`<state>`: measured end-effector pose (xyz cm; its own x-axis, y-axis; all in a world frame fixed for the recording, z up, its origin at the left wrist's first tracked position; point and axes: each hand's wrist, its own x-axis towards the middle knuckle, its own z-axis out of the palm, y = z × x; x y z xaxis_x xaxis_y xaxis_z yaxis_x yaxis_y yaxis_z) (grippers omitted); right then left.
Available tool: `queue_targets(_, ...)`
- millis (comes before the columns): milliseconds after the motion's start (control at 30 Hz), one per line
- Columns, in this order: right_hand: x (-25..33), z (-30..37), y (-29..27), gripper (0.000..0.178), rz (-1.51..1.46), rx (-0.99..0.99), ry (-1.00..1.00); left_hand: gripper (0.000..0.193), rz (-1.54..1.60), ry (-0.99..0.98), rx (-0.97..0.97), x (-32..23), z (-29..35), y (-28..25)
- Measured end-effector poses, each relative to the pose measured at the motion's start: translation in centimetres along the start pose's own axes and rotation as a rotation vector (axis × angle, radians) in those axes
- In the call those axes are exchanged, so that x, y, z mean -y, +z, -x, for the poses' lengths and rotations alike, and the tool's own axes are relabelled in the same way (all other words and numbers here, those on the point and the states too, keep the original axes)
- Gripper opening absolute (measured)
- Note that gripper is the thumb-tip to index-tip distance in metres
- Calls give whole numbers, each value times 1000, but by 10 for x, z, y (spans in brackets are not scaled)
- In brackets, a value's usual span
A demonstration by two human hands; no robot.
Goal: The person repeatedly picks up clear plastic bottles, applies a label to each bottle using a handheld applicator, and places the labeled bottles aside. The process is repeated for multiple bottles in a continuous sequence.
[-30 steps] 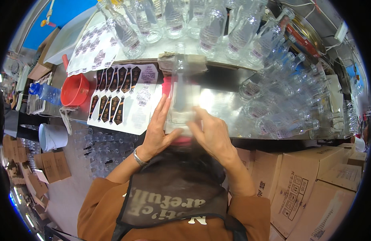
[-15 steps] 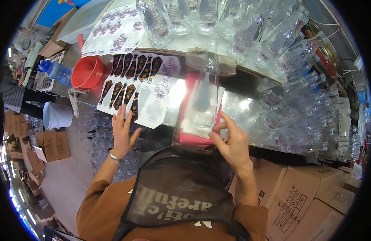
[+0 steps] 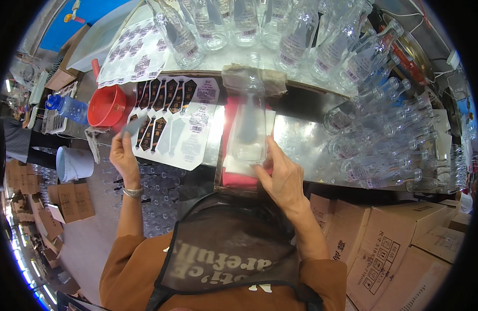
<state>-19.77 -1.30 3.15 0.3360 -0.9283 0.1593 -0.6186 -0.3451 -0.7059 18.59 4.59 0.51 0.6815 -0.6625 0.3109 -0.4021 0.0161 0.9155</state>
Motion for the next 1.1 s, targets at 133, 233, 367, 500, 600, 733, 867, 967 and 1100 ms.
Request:
queue_targets(133, -1, -1, 0, 65, -14, 24, -4, 23, -463, 708, 349, -34, 3, 18)
queue_targets(233, -2, -1, 1, 65, -53, 29, -3, 22, -599, 727, 689, -4, 18, 8)
queue_targets(367, -3, -1, -2, 65, -43, 39, 5, 25, -617, 621, 869, -4, 18, -3)
queue_targets(500, -6, -2, -2, 65, -43, 31, -2, 35, -513, 561, 808, -21, 15, 21)
queue_targets(600, -4, -2, 0, 64, -40, 28, -18, 58, -602, 632, 819, -24, 24, 63)
queue_targets(733, -7, -1, 3, 64, -40, 9, -49, 69, -764, 619, 884, -13, 43, 78)
queue_targets(867, -6, -1, 1, 63, -53, 13, -18, 76, -756, 596, 976, -24, 83, 44)
queue_targets(967, -7, 1, 3, 63, -68, -10, -24, 78, -714, 581, 935, -31, 88, 39)
queue_targets(1100, -4, 0, 4, 63, -69, -12, -42, 59, -615, 658, 819, -14, 84, 48)
